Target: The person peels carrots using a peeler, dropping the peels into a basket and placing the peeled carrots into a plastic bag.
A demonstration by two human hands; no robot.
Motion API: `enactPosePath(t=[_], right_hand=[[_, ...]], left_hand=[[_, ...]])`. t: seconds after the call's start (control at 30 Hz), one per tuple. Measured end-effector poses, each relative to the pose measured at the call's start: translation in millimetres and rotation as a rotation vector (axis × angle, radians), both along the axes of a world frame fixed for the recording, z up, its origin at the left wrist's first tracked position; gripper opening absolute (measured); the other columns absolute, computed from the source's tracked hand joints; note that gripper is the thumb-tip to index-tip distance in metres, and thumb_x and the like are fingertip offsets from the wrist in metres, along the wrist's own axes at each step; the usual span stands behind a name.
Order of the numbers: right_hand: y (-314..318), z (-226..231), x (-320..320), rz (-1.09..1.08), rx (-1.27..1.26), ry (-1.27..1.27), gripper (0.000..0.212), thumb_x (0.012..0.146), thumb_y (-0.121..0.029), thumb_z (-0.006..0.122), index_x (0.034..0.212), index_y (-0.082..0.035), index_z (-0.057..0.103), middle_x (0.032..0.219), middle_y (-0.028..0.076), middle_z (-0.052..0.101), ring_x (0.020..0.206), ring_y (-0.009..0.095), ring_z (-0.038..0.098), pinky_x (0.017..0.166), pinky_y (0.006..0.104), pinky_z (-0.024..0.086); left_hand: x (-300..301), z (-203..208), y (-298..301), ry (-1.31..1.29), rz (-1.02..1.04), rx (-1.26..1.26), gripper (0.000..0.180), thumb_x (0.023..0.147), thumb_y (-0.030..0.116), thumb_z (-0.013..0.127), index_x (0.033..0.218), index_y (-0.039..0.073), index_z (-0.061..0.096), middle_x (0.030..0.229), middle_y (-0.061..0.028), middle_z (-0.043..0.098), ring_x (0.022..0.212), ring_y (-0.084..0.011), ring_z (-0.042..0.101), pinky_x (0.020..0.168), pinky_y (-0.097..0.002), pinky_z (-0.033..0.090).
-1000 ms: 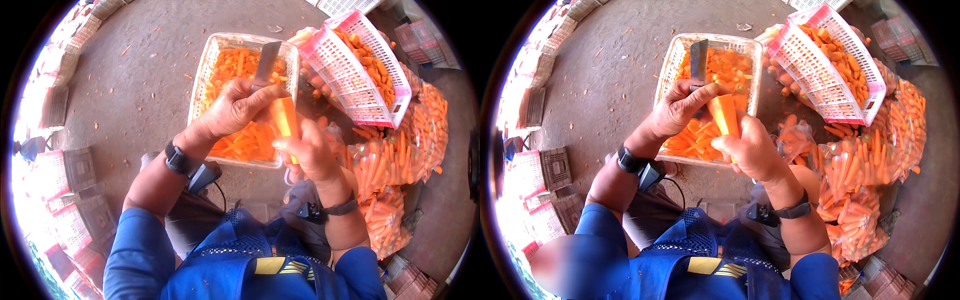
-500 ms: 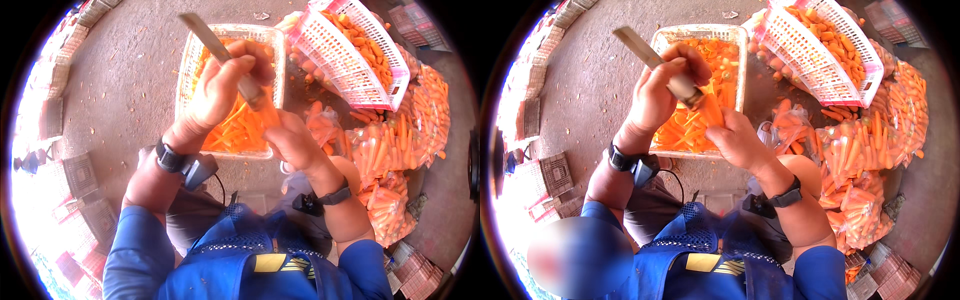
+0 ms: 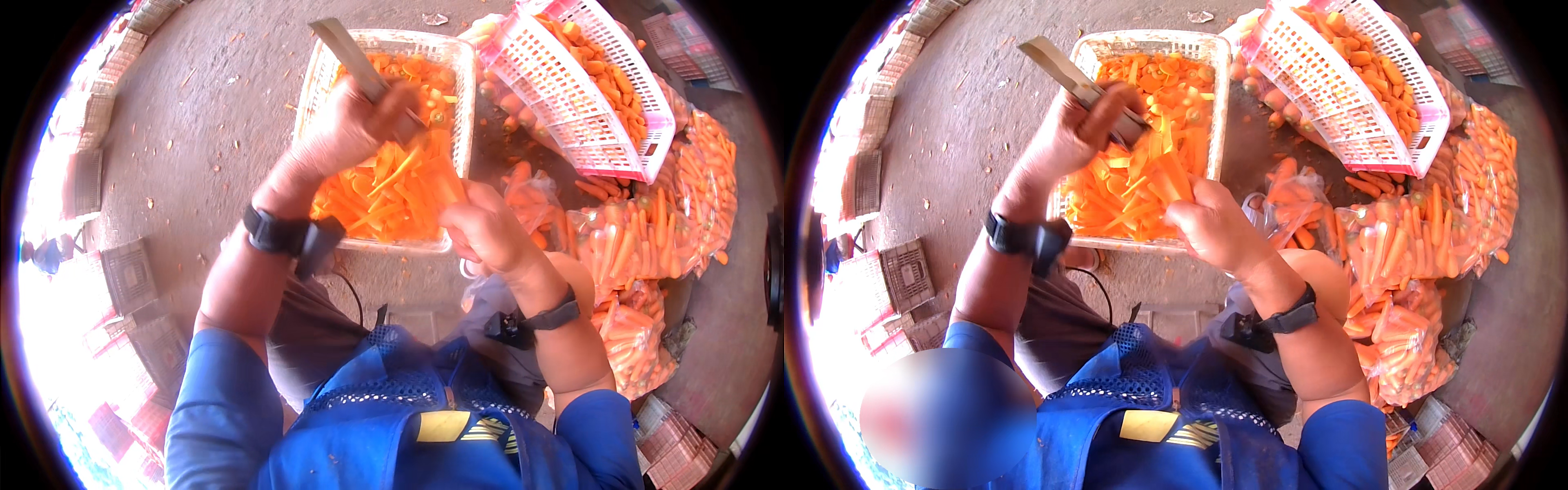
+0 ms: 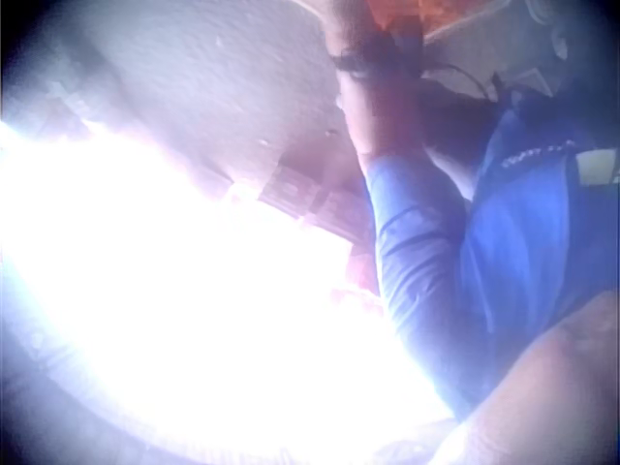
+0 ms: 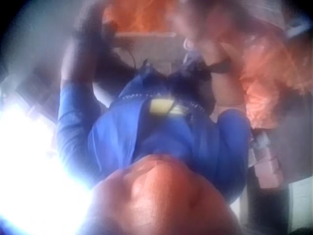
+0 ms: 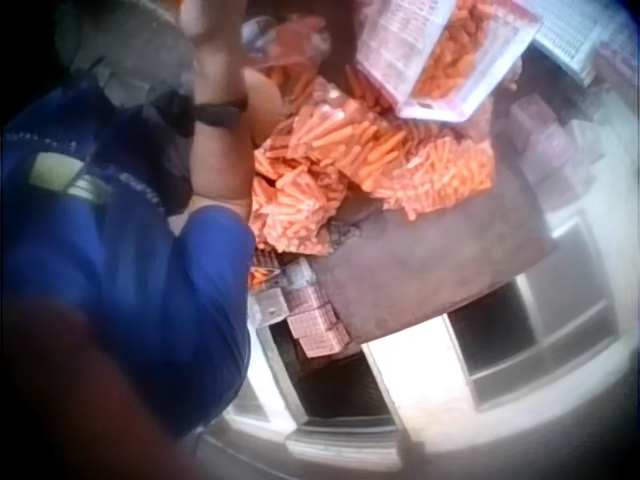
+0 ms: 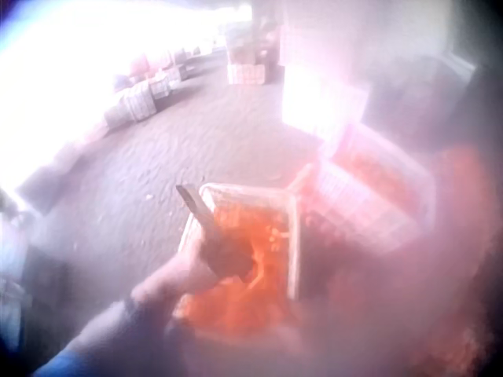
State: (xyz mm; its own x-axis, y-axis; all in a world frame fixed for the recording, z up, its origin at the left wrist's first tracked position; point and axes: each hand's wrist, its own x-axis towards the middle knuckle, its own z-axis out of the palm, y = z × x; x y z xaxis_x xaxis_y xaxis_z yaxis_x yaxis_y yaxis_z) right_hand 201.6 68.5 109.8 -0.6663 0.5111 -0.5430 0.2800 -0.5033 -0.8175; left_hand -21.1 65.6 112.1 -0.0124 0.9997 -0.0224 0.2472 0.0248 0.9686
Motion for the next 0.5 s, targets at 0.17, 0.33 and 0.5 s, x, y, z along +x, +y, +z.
enactPosePath(t=[0.17,0.33,0.5], right_hand=[[1.4,-4.5,4.6,-0.046,-0.071,-0.116,0.024,0.08,-0.015,0.052,0.089,0.005,0.06,0.07,0.006,0.059,0.065,0.013,0.054,0.061,0.0291,0.044],[-3.9,-16.4,1.0,-0.074,0.245,-0.026,0.018,0.081,-0.013,0.051,0.089,0.001,0.061,0.064,0.004,0.054,0.051,0.01,0.049,0.047,0.0258,0.037],[-0.4,-8.5,2.9,-0.123,-0.026,-0.048,0.019,0.083,-0.008,0.051,0.1,-0.001,0.058,0.059,-0.001,0.047,0.042,0.006,0.039,0.038,0.0228,0.029]], left_hand=[[-18.1,0.2,-6.5,-0.243,0.01,0.034,0.017,0.095,0.016,0.058,0.093,0.0,0.062,0.083,-0.0069,0.068,0.072,-0.0133,0.065,0.063,-0.0286,0.052],[18.7,-1.1,-8.1,-0.103,-0.233,-0.123,0.012,0.092,0.009,0.063,0.101,0.002,0.065,0.091,-0.0076,0.069,0.078,-0.014,0.066,0.066,-0.0287,0.054],[-36.2,-35.3,7.7,-0.061,0.108,0.149,0.018,0.096,0.02,0.06,0.1,0.004,0.068,0.082,-0.0043,0.069,0.073,-0.0073,0.066,0.056,-0.0195,0.047]])
